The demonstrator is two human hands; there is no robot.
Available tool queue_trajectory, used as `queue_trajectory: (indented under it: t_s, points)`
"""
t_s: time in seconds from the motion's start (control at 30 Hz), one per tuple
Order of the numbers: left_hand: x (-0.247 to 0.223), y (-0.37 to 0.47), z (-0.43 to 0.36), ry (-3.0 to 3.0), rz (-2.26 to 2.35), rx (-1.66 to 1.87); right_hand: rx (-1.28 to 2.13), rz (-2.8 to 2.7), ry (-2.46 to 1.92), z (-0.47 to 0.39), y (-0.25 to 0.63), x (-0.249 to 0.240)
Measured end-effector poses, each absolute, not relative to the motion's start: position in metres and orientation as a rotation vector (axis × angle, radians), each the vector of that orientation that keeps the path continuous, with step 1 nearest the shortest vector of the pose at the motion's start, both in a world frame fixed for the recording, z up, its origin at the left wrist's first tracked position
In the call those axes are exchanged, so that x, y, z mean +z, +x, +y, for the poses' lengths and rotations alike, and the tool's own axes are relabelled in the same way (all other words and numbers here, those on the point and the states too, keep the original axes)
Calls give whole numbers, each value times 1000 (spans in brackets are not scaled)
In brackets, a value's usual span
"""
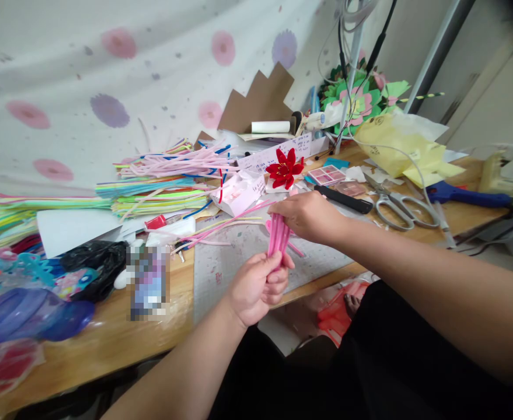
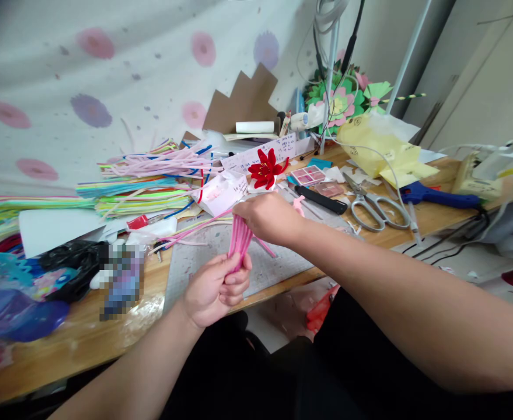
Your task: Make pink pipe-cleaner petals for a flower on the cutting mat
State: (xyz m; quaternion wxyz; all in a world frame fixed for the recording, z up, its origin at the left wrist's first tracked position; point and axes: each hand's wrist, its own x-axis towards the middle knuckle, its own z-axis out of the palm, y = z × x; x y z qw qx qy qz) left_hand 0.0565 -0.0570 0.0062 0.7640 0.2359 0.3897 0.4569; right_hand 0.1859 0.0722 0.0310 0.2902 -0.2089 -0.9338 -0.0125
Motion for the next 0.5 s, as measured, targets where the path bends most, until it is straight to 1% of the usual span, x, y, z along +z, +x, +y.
queue_trajectory:
  t_s: [0.1, 0.2, 0.4, 0.5]
  points:
    - [5, 58, -59, 500, 829, 1098, 123, -2454, -615, 69, 183, 32]
    - [4, 59, -61, 527, 817, 1128, 267, -2399, -672, 66, 182, 33]
    - [2, 50, -62, 725, 775, 993, 376, -2385, -641, 60, 180, 33]
    - [2, 48, -62, 734, 751, 944, 395, -2342, -638, 61, 178, 31]
